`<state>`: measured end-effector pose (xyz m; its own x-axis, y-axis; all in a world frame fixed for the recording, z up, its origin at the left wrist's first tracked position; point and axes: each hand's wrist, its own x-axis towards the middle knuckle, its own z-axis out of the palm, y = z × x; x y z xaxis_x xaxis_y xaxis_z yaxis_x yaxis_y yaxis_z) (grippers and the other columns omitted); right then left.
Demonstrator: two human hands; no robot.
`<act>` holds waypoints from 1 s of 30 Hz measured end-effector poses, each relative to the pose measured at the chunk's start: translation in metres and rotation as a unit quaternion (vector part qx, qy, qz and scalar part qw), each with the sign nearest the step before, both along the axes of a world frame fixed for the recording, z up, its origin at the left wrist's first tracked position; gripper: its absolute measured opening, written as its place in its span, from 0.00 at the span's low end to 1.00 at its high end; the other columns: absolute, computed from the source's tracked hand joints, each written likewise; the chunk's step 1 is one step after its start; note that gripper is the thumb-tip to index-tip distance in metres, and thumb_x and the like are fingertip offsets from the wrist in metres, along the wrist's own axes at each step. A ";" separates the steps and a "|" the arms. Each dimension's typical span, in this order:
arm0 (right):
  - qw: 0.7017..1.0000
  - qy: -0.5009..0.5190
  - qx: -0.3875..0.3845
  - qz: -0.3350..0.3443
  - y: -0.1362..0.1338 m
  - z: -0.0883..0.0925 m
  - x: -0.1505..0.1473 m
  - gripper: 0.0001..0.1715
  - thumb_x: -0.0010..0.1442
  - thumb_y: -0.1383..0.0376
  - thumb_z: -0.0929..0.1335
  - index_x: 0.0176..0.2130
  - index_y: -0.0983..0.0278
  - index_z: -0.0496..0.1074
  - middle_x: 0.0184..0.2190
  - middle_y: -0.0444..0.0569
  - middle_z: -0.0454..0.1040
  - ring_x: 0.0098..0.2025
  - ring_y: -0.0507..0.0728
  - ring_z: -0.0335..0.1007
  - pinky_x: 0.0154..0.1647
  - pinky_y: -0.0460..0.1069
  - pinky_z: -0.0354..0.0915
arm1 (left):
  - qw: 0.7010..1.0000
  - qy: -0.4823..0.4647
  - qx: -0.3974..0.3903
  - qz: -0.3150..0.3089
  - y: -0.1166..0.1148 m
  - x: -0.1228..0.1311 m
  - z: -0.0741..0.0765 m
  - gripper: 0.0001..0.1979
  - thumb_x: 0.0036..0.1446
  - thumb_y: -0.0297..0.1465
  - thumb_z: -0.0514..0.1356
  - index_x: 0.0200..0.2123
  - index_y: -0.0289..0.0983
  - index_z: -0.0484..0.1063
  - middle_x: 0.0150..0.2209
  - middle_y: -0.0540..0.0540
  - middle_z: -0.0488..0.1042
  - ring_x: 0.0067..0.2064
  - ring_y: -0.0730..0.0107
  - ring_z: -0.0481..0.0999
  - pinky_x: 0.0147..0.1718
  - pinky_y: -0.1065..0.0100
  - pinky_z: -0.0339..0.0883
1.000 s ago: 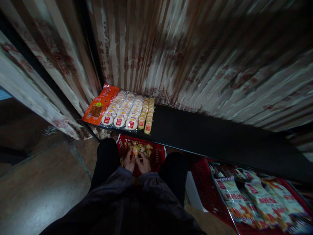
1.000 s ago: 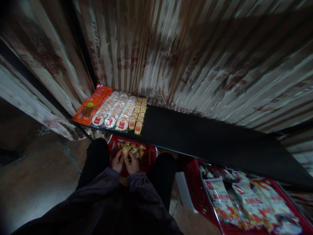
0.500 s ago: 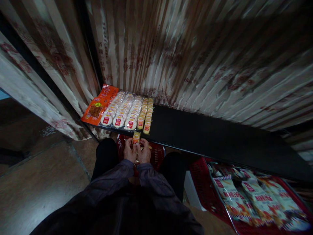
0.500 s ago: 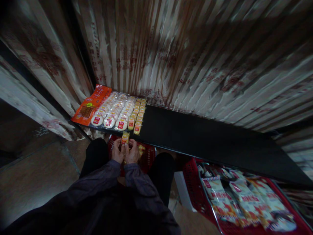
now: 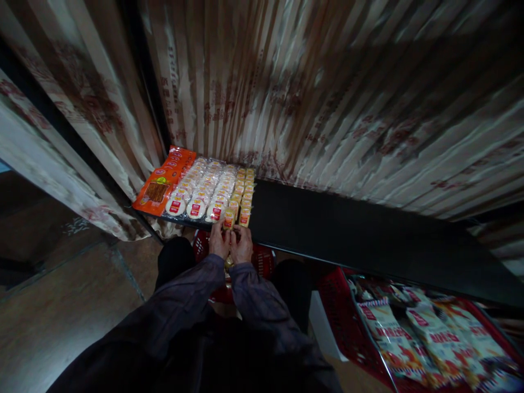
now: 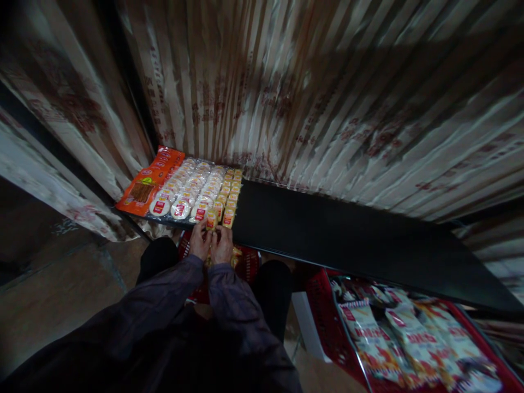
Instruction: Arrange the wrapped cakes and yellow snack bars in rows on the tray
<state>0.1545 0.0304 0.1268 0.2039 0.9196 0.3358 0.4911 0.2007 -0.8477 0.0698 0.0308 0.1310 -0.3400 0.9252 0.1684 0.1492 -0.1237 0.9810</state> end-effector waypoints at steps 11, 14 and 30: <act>0.997 -0.083 0.001 -0.005 0.001 0.002 0.004 0.19 0.60 0.69 0.60 0.47 0.66 0.73 0.44 0.54 0.73 0.46 0.57 0.70 0.49 0.51 0.67 | 0.985 0.171 0.024 -0.030 0.016 0.000 -0.022 0.21 0.59 0.24 0.53 0.56 0.37 0.66 0.55 0.38 0.67 0.58 0.60 0.68 0.59 0.55 0.64; 0.996 -0.092 0.006 -0.001 0.002 -0.001 0.006 0.20 0.60 0.69 0.60 0.49 0.66 0.73 0.45 0.55 0.73 0.46 0.58 0.71 0.49 0.51 0.68 | 0.966 0.251 0.052 -0.017 0.017 0.000 -0.026 0.20 0.60 0.25 0.53 0.56 0.35 0.66 0.56 0.37 0.66 0.59 0.58 0.66 0.61 0.53 0.62; 0.985 -0.155 0.031 -0.073 0.046 0.004 0.025 0.33 0.69 0.57 0.52 0.64 0.72 0.56 0.67 0.65 0.53 0.70 0.64 0.42 0.65 0.65 0.52 | 0.872 0.449 0.192 0.032 0.022 -0.004 -0.029 0.19 0.63 0.26 0.53 0.56 0.35 0.68 0.56 0.36 0.71 0.59 0.56 0.67 0.56 0.55 0.61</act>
